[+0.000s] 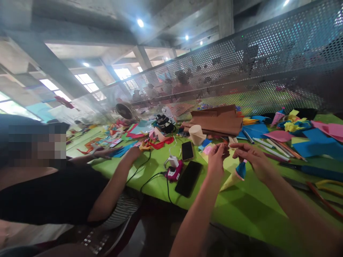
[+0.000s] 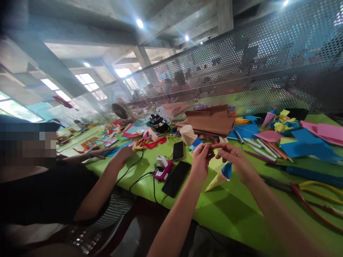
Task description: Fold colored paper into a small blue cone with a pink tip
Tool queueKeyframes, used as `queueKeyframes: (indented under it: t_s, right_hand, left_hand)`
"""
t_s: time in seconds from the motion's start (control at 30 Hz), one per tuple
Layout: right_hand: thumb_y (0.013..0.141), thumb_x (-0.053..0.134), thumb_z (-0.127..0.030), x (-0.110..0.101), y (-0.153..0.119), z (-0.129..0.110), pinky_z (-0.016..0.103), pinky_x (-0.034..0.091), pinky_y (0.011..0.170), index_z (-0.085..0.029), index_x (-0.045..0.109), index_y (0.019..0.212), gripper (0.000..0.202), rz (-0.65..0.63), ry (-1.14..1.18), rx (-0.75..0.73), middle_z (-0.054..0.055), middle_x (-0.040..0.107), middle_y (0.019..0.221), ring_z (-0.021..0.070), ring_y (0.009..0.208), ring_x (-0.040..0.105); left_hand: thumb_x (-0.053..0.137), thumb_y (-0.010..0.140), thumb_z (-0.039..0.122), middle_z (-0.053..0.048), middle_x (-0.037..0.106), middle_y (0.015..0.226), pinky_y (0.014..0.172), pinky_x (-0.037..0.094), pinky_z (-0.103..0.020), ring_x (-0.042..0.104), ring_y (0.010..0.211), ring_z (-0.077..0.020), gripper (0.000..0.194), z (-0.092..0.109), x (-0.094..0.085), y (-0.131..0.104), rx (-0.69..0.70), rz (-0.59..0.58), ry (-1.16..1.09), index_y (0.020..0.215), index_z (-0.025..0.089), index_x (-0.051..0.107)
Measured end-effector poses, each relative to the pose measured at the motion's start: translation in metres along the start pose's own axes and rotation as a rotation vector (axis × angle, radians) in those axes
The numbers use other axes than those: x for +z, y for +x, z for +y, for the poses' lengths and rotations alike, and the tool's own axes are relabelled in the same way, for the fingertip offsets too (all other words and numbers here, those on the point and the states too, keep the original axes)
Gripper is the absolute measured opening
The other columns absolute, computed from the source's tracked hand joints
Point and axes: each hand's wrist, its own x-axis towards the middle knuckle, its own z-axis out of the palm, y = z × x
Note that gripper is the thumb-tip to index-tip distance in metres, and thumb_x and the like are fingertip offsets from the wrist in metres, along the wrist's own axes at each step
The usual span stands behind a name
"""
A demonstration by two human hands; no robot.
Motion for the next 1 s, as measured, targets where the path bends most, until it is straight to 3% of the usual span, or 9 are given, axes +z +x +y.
queueKeyframes:
  t_s: [0.13, 0.3, 0.4, 0.47, 0.63, 0.8, 1.0]
  right_hand:
    - [0.096, 0.072, -0.054, 0.003, 0.000, -0.001, 0.044, 0.051, 0.094, -0.030, 0.083, 0.110, 0.031, 0.219, -0.219, -0.192, 0.008, 0.076, 0.114, 0.0281, 0.106, 0.067]
    - [0.108, 0.050, -0.060, 0.011, 0.000, -0.002, 0.053, 0.043, 0.119, -0.035, 0.074, 0.139, 0.047, 0.307, -0.433, -0.421, 0.010, 0.068, 0.144, 0.0322, 0.138, 0.058]
    - [0.110, 0.043, -0.062, 0.008, 0.002, -0.003, 0.056, 0.042, 0.123, -0.036, 0.067, 0.151, 0.054, 0.334, -0.504, -0.435, 0.009, 0.065, 0.152, 0.0323, 0.141, 0.057]
    - [0.110, 0.039, -0.063, 0.003, 0.000, -0.006, 0.057, 0.040, 0.125, -0.038, 0.065, 0.153, 0.056, 0.356, -0.563, -0.443, 0.007, 0.065, 0.154, 0.0322, 0.143, 0.056]
    - [0.110, 0.034, -0.067, 0.010, -0.024, -0.008, 0.062, 0.023, 0.133, -0.045, 0.048, 0.167, 0.063, 0.292, -0.762, -0.439, 0.000, 0.047, 0.173, 0.0346, 0.162, 0.037]
    - [0.111, 0.033, -0.064, 0.037, -0.050, 0.001, 0.066, 0.006, 0.136, -0.059, 0.024, 0.172, 0.062, 0.144, -0.746, -0.405, -0.010, 0.030, 0.181, 0.0354, 0.171, 0.016]
    - [0.108, 0.030, -0.074, 0.017, -0.023, -0.004, 0.070, 0.004, 0.135, -0.049, 0.025, 0.175, 0.071, 0.245, -0.768, -0.314, -0.004, 0.021, 0.186, 0.0368, 0.172, 0.014]
  left_hand:
    - [0.095, 0.072, 0.053, -0.010, 0.081, 0.096, 0.075, 0.055, -0.028, 0.071, 0.075, -0.0146, 0.047, -0.001, 0.005, -0.015, -0.064, -0.054, 0.013, 0.097, 0.015, 0.080]
    - [0.096, 0.072, 0.056, -0.010, 0.082, 0.092, 0.087, 0.059, -0.036, 0.076, 0.089, -0.0242, 0.049, -0.030, 0.026, -0.049, -0.111, -0.113, 0.057, 0.098, 0.016, 0.085]
    - [0.095, 0.072, 0.059, -0.010, 0.083, 0.101, 0.103, 0.057, -0.040, 0.076, 0.107, -0.0292, 0.051, -0.043, 0.039, -0.074, -0.135, -0.090, 0.007, 0.100, 0.017, 0.085]
    - [0.089, 0.077, 0.066, -0.012, 0.083, 0.113, 0.114, 0.052, -0.044, 0.073, 0.123, -0.0334, 0.055, -0.042, 0.045, -0.088, -0.187, -0.117, -0.051, 0.104, 0.018, 0.085]
    - [0.064, 0.092, 0.080, -0.014, 0.068, 0.154, 0.134, 0.034, -0.050, 0.045, 0.160, -0.0374, 0.073, -0.012, 0.050, -0.099, -0.337, -0.351, -0.179, 0.130, 0.020, 0.080]
    - [0.051, 0.100, 0.076, -0.006, 0.057, 0.166, 0.138, 0.027, -0.044, 0.037, 0.166, -0.0280, 0.071, 0.007, 0.052, -0.092, -0.318, -0.367, -0.325, 0.150, 0.028, 0.068]
    - [0.051, 0.099, 0.078, -0.010, 0.056, 0.168, 0.137, 0.030, -0.047, 0.034, 0.167, -0.0334, 0.076, -0.001, 0.050, -0.114, -0.340, -0.390, -0.281, 0.146, 0.022, 0.071]
